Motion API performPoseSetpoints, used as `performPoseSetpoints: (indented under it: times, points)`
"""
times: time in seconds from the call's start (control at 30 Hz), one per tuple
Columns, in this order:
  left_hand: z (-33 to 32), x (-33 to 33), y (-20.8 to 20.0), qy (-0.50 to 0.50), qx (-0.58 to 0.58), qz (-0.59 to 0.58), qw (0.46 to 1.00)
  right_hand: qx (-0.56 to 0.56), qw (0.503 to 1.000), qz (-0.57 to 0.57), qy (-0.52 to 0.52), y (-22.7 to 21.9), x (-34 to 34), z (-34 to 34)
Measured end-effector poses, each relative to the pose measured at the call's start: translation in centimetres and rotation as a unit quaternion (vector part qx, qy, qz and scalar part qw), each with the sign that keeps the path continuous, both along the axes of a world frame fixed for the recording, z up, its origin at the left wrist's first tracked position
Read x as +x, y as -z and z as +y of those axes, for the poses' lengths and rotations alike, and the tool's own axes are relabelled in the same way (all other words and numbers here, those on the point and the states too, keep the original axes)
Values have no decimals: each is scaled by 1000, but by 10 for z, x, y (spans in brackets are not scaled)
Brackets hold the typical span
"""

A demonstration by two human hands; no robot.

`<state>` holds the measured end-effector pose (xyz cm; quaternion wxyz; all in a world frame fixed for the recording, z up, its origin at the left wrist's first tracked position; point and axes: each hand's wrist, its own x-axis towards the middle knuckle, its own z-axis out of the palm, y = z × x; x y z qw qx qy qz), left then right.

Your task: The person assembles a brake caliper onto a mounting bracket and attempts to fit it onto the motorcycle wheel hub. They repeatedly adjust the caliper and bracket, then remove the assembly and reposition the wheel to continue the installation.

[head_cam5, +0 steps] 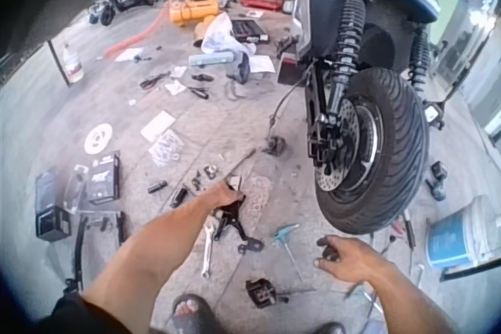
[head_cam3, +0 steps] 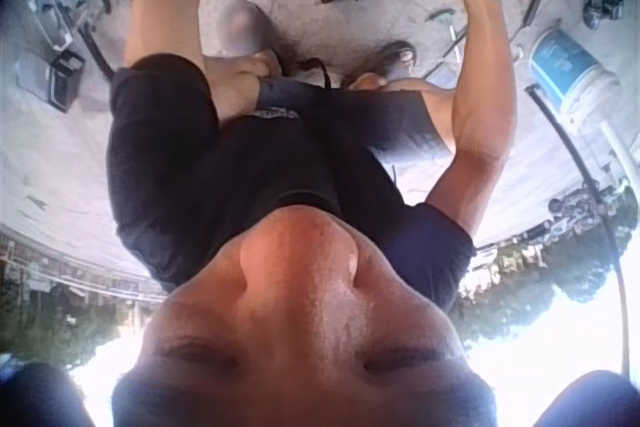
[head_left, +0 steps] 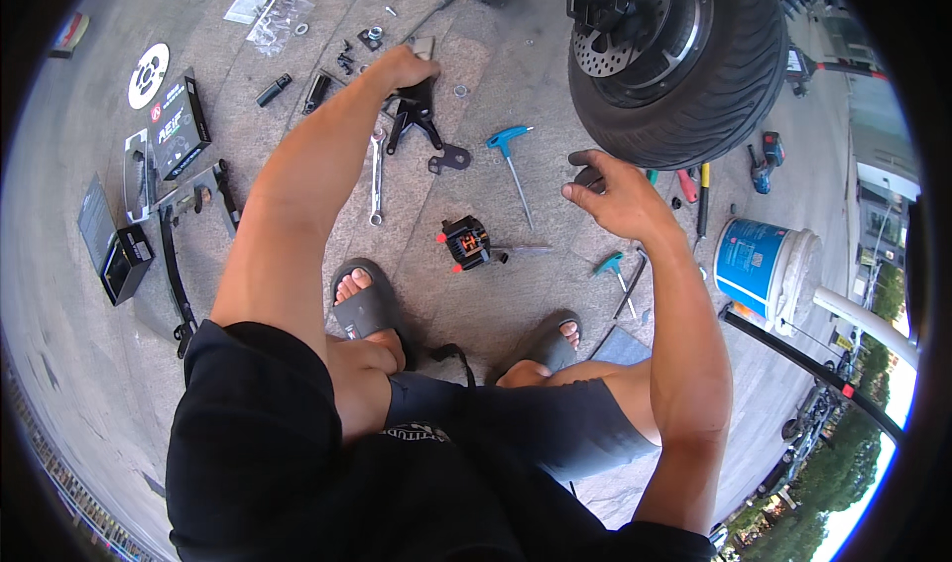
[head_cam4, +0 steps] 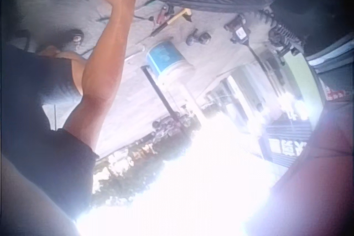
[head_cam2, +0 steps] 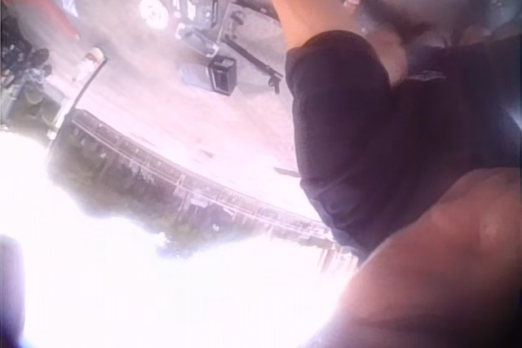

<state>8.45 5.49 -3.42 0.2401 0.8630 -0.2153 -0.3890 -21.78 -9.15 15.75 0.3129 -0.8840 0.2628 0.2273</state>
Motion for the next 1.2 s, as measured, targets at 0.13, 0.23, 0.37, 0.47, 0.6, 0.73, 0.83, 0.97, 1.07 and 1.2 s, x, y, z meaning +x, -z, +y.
performPoseSetpoints:
  times: [0.13,0.23,0.37,0.47,0.6,0.73,0.83,0.97,1.07,1.2]
  points:
    - [41,16,25,42,130,-98,986,17,1000,-14,-14,0,4,7]
    - [75,20,34,69,187,-125,972,17,999,-2,-33,7,4,8]
    - [103,24,32,89,222,-137,961,4,998,33,-54,28,-1,5]
    - [120,17,29,132,277,-143,941,12,996,57,-63,55,-7,4]
    - [136,0,36,160,323,-160,919,18,993,109,-41,105,-23,23]
    - [140,-17,46,91,334,-205,916,31,986,163,-32,147,-42,71]
    - [131,-19,38,55,352,-209,910,34,991,127,32,165,-47,118]
    - [104,-10,8,56,285,-180,940,-5,989,98,112,178,-45,159]
    - [60,-22,2,60,196,-179,962,-38,982,81,169,188,-39,168]
    - [12,-58,20,0,154,-161,975,8,970,23,241,194,-44,164]
